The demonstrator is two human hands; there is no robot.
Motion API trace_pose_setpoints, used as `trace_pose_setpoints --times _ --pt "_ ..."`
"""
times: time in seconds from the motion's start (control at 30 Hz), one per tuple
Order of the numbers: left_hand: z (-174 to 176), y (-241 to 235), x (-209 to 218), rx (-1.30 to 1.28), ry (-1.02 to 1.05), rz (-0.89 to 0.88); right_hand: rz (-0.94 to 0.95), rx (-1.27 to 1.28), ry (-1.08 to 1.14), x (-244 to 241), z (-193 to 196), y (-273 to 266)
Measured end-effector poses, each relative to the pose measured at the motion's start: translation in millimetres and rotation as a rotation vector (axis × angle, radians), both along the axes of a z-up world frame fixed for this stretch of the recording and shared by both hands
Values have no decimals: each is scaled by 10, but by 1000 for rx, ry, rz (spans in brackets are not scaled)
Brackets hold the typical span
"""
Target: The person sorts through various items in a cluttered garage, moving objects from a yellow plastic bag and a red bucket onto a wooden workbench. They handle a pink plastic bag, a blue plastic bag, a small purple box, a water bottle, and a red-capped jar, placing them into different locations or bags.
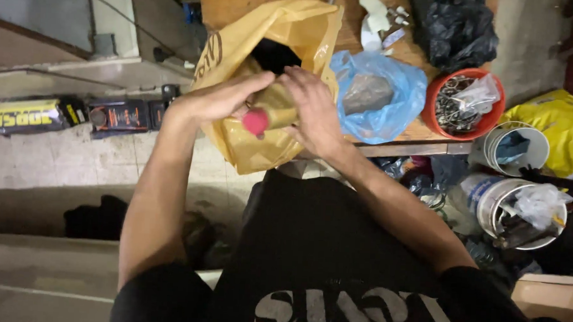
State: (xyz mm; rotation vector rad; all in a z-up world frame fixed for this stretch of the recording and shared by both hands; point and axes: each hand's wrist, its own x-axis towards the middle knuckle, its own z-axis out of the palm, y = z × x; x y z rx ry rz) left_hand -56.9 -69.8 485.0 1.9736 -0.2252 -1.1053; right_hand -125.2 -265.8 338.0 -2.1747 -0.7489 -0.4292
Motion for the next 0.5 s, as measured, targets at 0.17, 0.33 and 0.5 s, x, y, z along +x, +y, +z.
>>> trace_pose_setpoints --times 0.17,0.33,0.5 --pt "-330 73 9 -701 -16 54 -399 364 402 46 -129 -424" --pt "-796 -506 -274 -237 -710 -32 -333 675 369 -12 82 -581" --pt "-1192 -934 -348 -168 -724 208 -282 735 429 -143 335 -734"
